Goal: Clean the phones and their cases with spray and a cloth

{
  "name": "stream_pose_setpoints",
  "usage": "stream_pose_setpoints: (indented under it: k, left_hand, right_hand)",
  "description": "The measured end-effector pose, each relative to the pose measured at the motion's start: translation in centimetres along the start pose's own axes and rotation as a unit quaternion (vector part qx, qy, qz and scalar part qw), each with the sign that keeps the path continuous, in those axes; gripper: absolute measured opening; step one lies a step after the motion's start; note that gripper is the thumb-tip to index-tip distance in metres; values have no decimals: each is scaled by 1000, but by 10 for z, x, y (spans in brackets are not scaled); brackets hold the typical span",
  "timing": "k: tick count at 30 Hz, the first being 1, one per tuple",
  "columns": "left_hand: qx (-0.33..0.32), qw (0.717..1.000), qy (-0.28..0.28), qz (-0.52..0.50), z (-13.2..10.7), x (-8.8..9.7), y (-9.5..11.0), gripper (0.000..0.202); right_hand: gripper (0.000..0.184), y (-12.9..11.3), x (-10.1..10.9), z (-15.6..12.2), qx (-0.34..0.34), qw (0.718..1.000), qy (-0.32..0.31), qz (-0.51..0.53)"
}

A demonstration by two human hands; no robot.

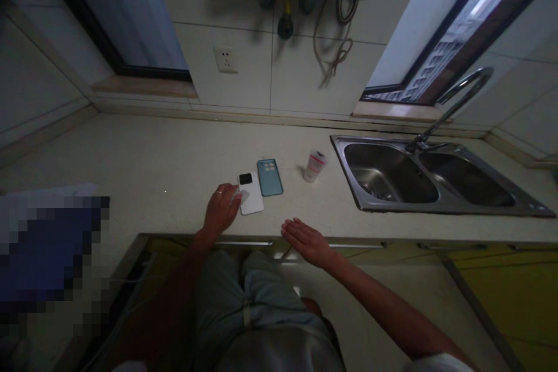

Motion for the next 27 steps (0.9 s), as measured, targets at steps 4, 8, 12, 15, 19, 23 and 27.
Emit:
stream_pose_setpoints:
  k: [4,8,12,15,19,23,27]
  left_hand:
    - [8,1000,-4,-11,-1,1,-3,38]
    - [6,1000,-2,-11,-3,2,-2,38]
    - [-1,1000,-8,-3,-4,2,-3,38]
    - [4,1000,-3,8,-6,4,-1,37]
    - [-5,998,55,35,-15,13,18,33]
    - [-124,992,-2,12,-39,11,64,30]
    - [-250,961,-122,-8,-65,-12,110,42]
  right_hand:
    - [40,-2,11,-3,30,999,-2,12]
    - [38,-2,16,-3,41,999,6,22]
    - [40,0,16,-5,31,998,18,51]
    - [42,7,16,-8,1,996,30,83]
    - [39,19,14,-10,-49,992,10,116]
    - [34,24,10,-11,-80,992,16,100]
    - [38,23,11,-14,-102,990,62,76]
Point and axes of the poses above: each hand's wrist, its own z-axis towards the middle knuckle, its own x-axis out of the back of the hand, y = z × x, the point moved 2 cm from there along z, towards the middle knuckle, and after that the axes turned 12 degrees about x, right-handed, at the moved point
